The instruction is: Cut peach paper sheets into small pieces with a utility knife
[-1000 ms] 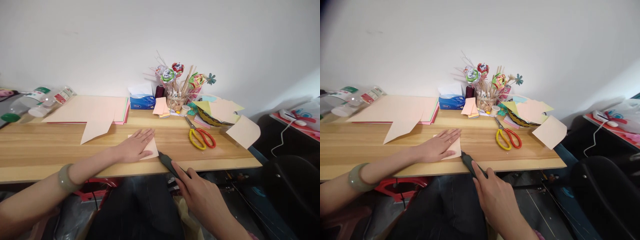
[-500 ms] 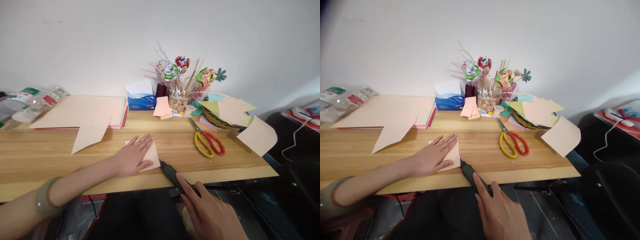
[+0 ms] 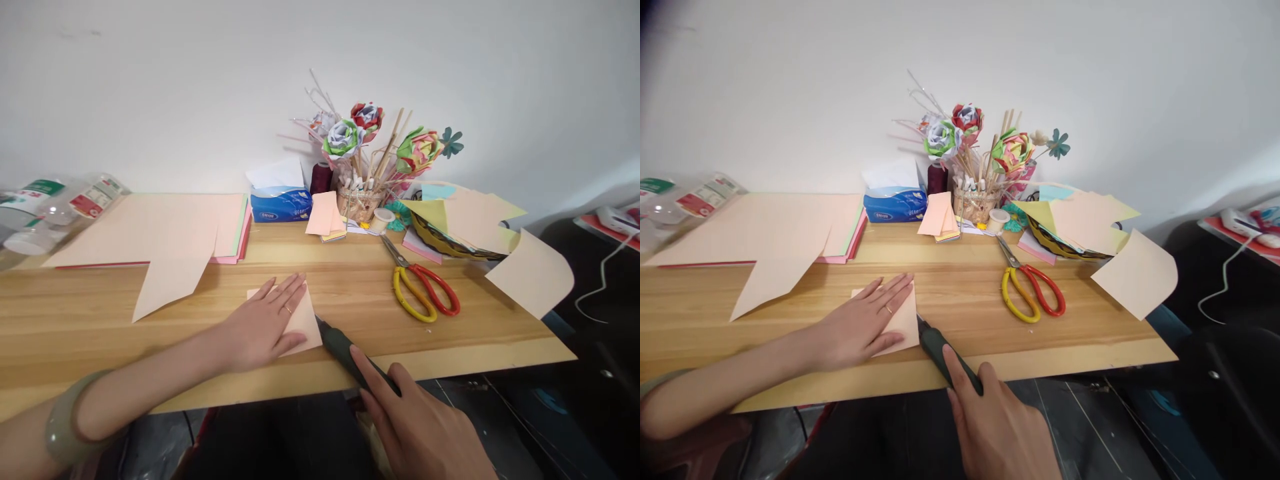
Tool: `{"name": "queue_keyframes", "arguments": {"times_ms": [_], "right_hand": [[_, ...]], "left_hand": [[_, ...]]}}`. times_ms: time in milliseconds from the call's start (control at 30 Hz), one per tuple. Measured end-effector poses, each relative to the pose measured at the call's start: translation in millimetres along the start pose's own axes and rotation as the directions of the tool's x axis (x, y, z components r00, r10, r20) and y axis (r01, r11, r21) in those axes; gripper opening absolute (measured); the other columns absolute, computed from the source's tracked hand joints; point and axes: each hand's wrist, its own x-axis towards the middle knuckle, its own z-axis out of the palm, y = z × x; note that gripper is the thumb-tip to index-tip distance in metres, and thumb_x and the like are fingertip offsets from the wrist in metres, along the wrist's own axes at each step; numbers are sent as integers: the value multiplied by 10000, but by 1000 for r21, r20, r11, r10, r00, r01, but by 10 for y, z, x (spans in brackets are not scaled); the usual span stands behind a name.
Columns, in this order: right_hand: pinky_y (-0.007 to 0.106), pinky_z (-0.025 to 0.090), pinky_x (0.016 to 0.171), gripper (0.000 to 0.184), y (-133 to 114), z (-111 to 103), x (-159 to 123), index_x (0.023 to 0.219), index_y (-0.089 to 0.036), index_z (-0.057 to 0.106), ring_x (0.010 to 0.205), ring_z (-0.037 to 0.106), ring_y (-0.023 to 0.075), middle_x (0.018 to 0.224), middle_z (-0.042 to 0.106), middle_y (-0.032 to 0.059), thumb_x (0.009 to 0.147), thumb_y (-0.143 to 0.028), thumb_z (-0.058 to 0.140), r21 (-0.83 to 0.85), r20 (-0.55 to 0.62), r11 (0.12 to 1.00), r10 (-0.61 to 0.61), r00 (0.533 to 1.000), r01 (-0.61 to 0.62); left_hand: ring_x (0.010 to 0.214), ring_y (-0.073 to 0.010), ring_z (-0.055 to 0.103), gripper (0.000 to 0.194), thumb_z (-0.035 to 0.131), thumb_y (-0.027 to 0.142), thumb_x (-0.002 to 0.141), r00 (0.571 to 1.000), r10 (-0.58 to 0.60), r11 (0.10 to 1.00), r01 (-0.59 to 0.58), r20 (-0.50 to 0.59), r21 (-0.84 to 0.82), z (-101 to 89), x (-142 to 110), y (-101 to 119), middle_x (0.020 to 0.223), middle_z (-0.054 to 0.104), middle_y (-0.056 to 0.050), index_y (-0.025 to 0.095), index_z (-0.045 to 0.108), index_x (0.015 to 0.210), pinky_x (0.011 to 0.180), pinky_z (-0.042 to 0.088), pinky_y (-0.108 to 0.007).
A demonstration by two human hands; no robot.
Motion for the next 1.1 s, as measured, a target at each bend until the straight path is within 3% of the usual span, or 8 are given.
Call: {"name": "queue_keyframes", "arguments": {"times_ms": [233,433,667,800,1100], "right_hand": [[208,336,290,417,-2,-9,74,1309,-202,451,350,497,94,693,544,-13,919,-258,317,-12,-12,1000,5,1000,-6],[210,310,302,419,9,31,140,1321,-216,438,376,515,104,682,544,-12,925,-280,318,0,-14,1000,20,1000,-20],[234,308,298,420,1,25,277,1250,-197,516,412,571,128,672,553,0,941,-256,237,-12,-60,999,38,997,-39],[230,293,311,402,8,13,351,1245,-196,527,414,570,120,666,554,-4,930,-252,284,-22,-54,999,38,998,-39],[240,273,363,401,54,72,491,1283,-243,503,451,577,126,724,590,3,892,-275,417,-57,18,994,90,996,-88]], "left_hand": [[1395,-258,10,728,182,554,932,998,-22,1000,23,57,-11,-33,19,14,1512,54,-168,54,66,1448,1127,80,-437],[1393,-258,-16,731,184,541,934,1000,1,1000,-1,9,-4,0,13,-4,1507,23,-186,64,-26,1447,1121,113,-447],[1389,-258,-43,741,172,550,929,1000,-4,1000,4,1,-6,17,19,-10,1504,-5,-195,53,-26,1443,1122,121,-450],[1384,-264,-61,763,178,570,923,999,-32,999,33,32,-21,7,19,-4,1505,-17,-197,40,-1,1442,1126,117,-434],[1379,-283,-73,763,207,550,929,1000,-30,999,30,5,-30,39,6,-13,1508,-46,-197,73,-101,1439,1122,128,-448]]}}
